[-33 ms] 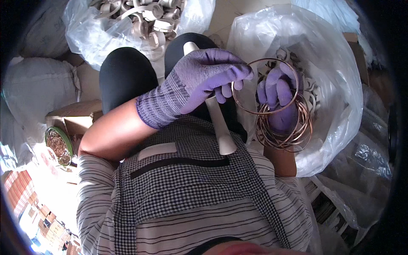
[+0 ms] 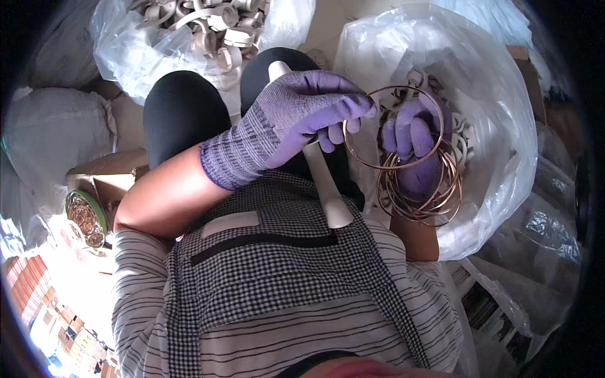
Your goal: The person sits on the floor and repeatedly picks up white plastic electrical fittings and copper wire coils. They insert the copper wire into the fittings and place the assembled units into a nearby bag.
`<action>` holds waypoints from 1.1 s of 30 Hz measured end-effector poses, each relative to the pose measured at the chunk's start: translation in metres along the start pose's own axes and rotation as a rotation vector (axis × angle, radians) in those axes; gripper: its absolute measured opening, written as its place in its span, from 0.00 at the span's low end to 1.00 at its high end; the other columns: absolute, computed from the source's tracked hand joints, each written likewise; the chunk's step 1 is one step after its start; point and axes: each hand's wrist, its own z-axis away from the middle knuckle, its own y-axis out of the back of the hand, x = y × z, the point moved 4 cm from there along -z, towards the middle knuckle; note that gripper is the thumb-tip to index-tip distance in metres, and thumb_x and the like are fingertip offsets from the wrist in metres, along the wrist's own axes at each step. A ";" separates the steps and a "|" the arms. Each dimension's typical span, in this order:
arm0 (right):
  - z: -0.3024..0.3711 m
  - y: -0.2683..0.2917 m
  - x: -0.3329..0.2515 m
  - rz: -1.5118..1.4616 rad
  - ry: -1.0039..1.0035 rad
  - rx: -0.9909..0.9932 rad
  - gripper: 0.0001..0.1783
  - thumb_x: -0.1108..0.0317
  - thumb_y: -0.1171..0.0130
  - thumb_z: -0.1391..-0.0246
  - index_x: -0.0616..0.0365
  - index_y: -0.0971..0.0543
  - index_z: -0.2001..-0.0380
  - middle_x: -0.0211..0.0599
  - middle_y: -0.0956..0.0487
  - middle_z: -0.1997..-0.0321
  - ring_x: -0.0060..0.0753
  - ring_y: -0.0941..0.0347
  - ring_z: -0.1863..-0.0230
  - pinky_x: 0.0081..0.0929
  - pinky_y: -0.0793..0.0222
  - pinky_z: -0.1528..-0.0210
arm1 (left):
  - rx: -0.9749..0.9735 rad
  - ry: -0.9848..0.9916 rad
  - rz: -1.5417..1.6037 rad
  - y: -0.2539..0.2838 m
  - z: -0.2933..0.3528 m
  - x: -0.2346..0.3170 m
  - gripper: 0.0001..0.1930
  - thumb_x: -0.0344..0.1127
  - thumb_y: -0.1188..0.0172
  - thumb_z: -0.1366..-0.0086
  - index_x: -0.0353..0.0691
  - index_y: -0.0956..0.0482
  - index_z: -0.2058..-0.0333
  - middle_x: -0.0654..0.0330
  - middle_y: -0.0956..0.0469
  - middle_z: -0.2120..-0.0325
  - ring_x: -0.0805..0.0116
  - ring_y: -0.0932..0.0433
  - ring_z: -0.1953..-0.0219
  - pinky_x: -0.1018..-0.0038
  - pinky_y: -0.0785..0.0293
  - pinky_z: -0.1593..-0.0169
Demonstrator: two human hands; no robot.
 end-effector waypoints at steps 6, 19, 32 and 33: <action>0.002 0.008 -0.019 0.107 0.064 0.105 0.25 0.71 0.40 0.41 0.58 0.30 0.41 0.32 0.24 0.63 0.22 0.31 0.75 0.22 0.33 0.74 | -0.054 -0.257 -0.256 -0.004 -0.014 -0.004 0.15 0.36 0.47 0.27 0.30 0.22 0.51 0.54 0.19 0.58 0.70 0.18 0.63 0.75 0.20 0.56; -0.009 -0.007 0.024 0.199 -0.111 -0.094 0.25 0.61 0.37 0.37 0.61 0.28 0.41 0.34 0.22 0.52 0.25 0.27 0.60 0.26 0.30 0.55 | 0.058 -0.038 0.213 -0.013 -0.006 -0.003 0.17 0.39 0.45 0.28 0.29 0.24 0.51 0.57 0.18 0.68 0.72 0.22 0.76 0.78 0.25 0.70; 0.015 -0.013 0.045 0.618 0.106 -0.109 0.20 0.75 0.39 0.41 0.62 0.26 0.46 0.36 0.22 0.54 0.28 0.25 0.52 0.29 0.29 0.46 | 0.318 -0.075 0.453 0.022 0.066 -0.033 0.11 0.34 0.45 0.26 0.32 0.22 0.52 0.54 0.17 0.61 0.68 0.16 0.65 0.71 0.16 0.60; 0.017 -0.014 0.040 0.498 0.043 -0.101 0.20 0.75 0.39 0.41 0.62 0.27 0.46 0.38 0.21 0.53 0.30 0.25 0.51 0.28 0.30 0.45 | 0.377 0.007 0.343 0.013 0.069 -0.030 0.14 0.40 0.41 0.29 0.34 0.24 0.55 0.54 0.19 0.61 0.64 0.18 0.64 0.69 0.18 0.60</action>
